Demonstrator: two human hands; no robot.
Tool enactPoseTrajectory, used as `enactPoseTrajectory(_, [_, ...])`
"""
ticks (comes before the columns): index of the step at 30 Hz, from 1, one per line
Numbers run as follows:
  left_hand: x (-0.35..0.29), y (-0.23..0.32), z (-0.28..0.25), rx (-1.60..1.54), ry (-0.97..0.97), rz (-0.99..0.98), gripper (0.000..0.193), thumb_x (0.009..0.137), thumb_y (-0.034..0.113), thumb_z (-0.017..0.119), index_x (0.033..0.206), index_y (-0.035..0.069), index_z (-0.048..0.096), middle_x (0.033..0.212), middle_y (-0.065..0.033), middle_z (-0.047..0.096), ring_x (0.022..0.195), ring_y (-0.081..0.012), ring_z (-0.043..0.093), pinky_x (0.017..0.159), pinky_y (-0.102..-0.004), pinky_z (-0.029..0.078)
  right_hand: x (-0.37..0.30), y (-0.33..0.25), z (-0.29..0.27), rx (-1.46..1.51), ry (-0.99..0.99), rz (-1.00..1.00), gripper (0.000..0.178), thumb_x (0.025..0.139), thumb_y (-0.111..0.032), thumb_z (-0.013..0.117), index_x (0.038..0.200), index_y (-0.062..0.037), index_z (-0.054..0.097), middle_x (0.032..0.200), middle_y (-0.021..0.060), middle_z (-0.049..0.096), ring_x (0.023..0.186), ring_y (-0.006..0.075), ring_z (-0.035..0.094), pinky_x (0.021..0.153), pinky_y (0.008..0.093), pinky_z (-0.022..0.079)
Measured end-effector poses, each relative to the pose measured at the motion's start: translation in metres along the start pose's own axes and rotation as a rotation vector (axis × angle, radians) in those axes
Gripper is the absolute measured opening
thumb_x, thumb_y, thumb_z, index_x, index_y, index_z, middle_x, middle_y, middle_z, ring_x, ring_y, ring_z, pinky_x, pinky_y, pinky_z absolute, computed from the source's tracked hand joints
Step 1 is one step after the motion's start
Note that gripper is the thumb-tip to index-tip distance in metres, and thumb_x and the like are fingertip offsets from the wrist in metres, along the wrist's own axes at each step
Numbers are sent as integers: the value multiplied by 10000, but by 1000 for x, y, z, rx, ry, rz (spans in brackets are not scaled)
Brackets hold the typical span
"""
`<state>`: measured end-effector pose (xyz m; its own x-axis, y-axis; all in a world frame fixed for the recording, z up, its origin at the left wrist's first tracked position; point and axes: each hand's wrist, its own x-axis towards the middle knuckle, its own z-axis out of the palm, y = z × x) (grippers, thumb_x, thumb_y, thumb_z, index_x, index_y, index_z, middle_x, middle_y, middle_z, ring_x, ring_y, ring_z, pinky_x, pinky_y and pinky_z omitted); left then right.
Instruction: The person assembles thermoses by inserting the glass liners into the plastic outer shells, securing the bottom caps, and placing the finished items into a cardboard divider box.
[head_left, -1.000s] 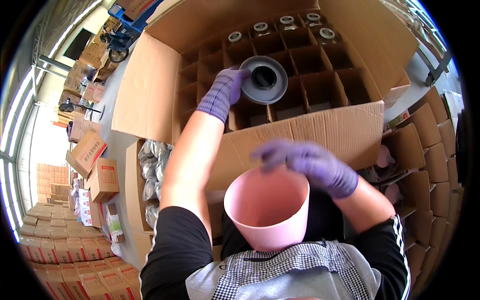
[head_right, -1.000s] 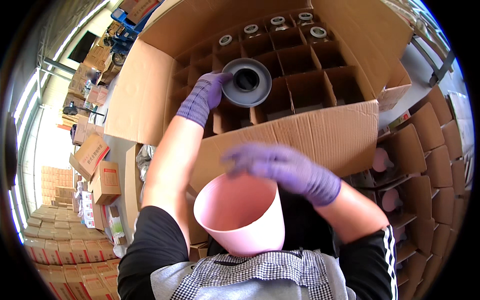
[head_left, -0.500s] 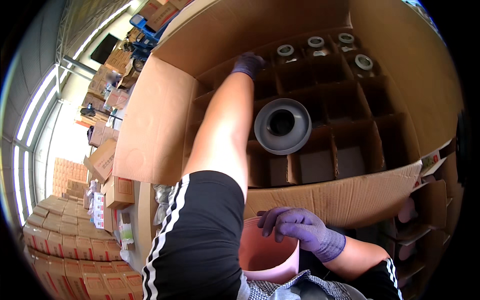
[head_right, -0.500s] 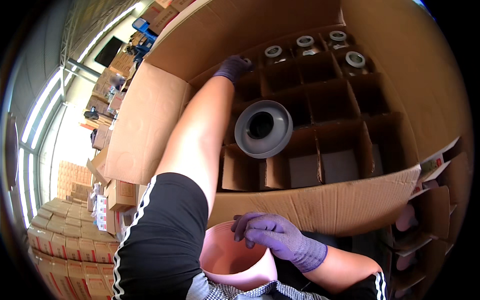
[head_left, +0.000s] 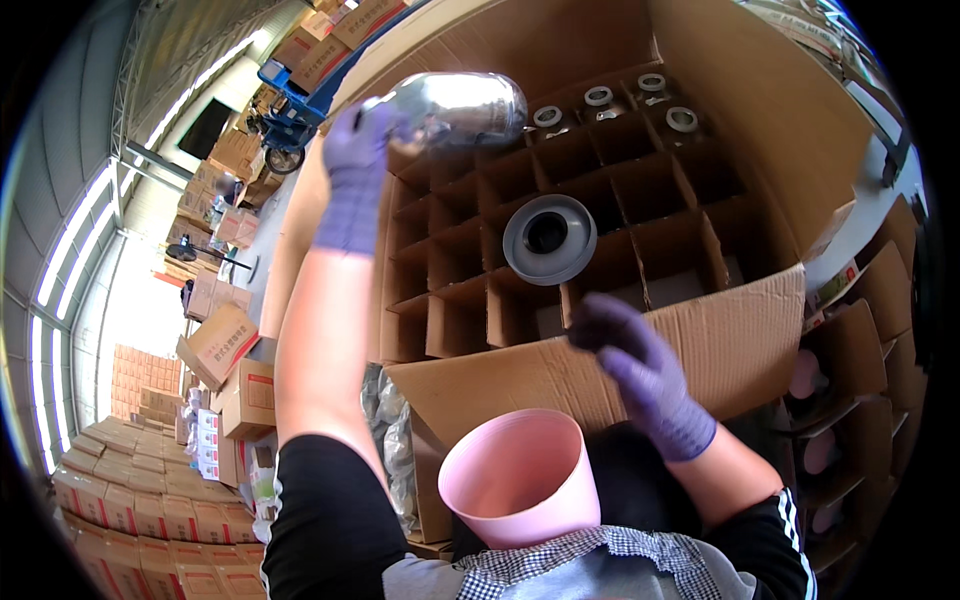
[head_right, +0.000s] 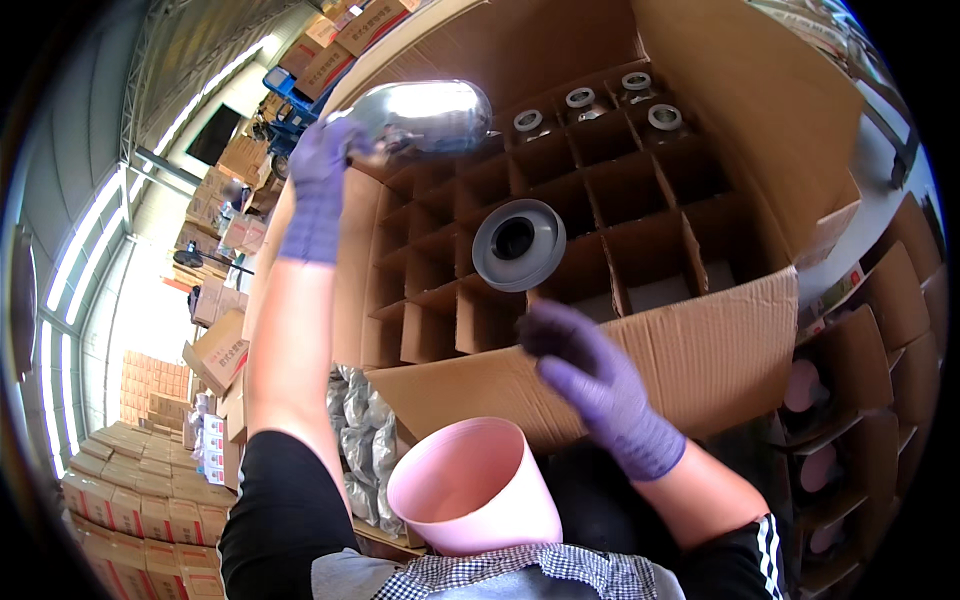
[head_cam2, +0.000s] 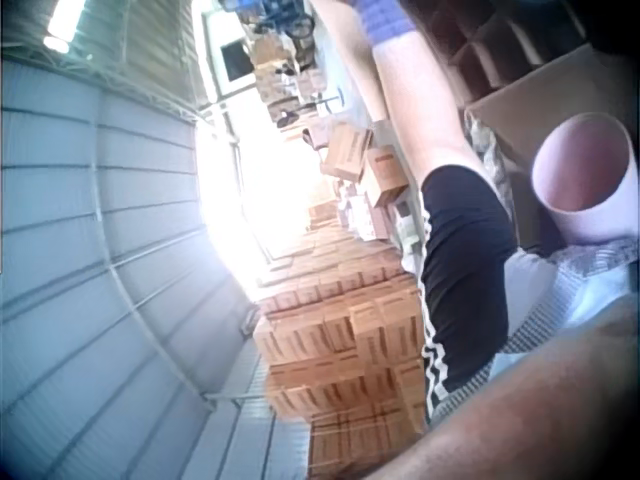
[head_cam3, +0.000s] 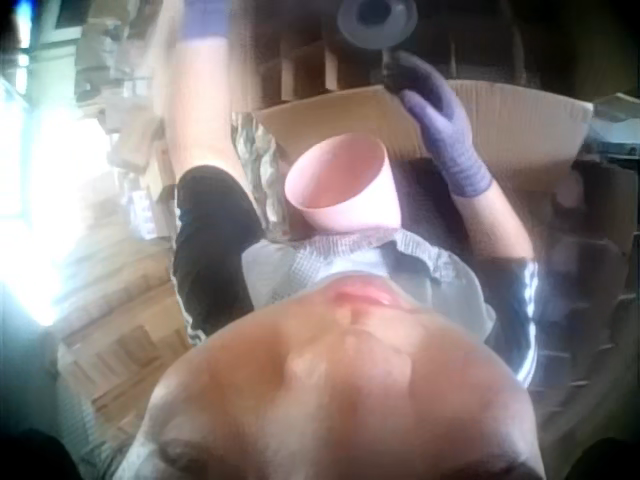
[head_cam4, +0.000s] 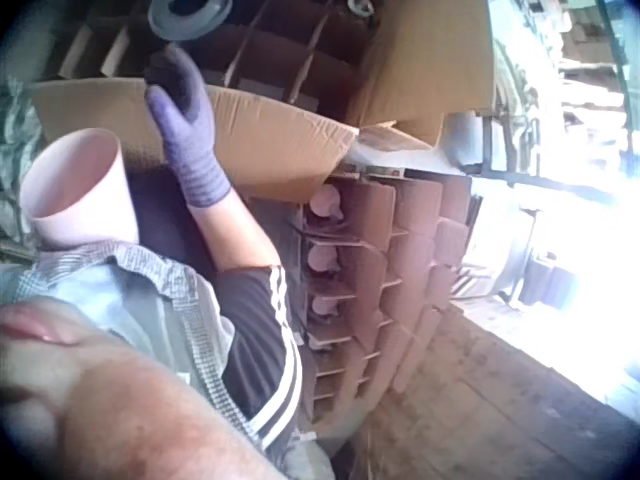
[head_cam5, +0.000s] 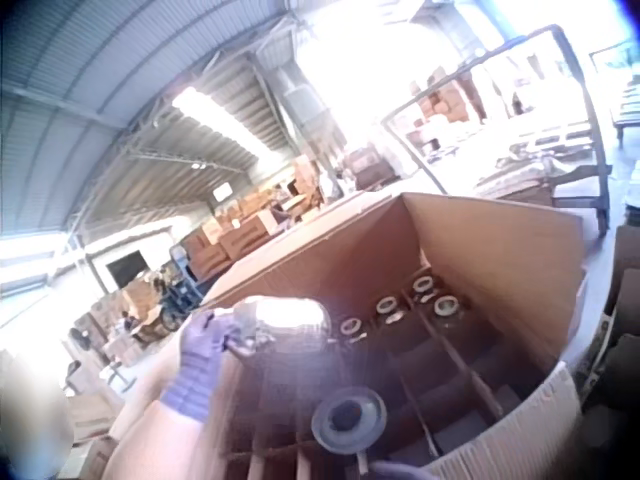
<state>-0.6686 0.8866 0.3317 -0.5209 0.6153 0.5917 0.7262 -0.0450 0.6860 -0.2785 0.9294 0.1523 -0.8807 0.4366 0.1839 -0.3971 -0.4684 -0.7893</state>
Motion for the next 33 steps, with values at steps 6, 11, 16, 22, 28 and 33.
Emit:
enactPoseTrajectory(6, [-168,38,-57,-253,-36,-325,446,999,379,584,1304,55,570,1332,-142,608,1170,-284,639,1014,-413,542,11,-34,7,27,-20,-217,1153,787,-296,900,1649,-53,174,1641,174,312,1469,315,397,1212,449,329])
enactPoseTrajectory(11, [-248,144,12,-733,-108,-941,569,1027,496,524,1301,5,612,1277,-170,652,1182,-294,634,1029,-460,530,-41,-89,-8,-732,-195,-572,1258,613,-335,1008,1611,-50,298,1642,180,314,1499,342,374,1228,453,314])
enactPoseTrajectory(16, [-275,195,23,-586,-446,-789,1109,921,873,293,1500,-63,424,1485,-226,524,1356,-343,533,1166,-458,406,-95,-91,-36,-443,169,-153,1220,563,-232,943,1581,-13,307,1479,143,503,1372,252,488,1173,395,379])
enactPoseTrajectory(22, [-384,212,18,-1261,-95,-901,1384,711,880,661,1650,41,88,1622,-223,353,1501,-341,371,1203,-515,369,-158,-67,-158,230,244,14,824,903,-497,717,1508,-19,426,1354,180,603,1204,390,622,1034,539,507])
enactPoseTrajectory(28, [-383,280,61,-711,-297,-783,1557,515,582,988,1646,35,67,1587,-192,406,1456,-338,435,1202,-499,376,-210,-164,-187,-429,296,49,891,861,-574,732,1431,64,484,1267,184,650,1146,298,652,968,424,555])
enactPoseTrajectory(33, [-353,321,103,-13,-854,-324,1534,471,443,1039,1610,-48,137,1547,-268,427,1404,-390,494,1175,-507,420,-236,-201,-171,-412,197,251,1143,681,-643,809,1506,49,426,1395,179,584,1274,298,586,1077,423,481])
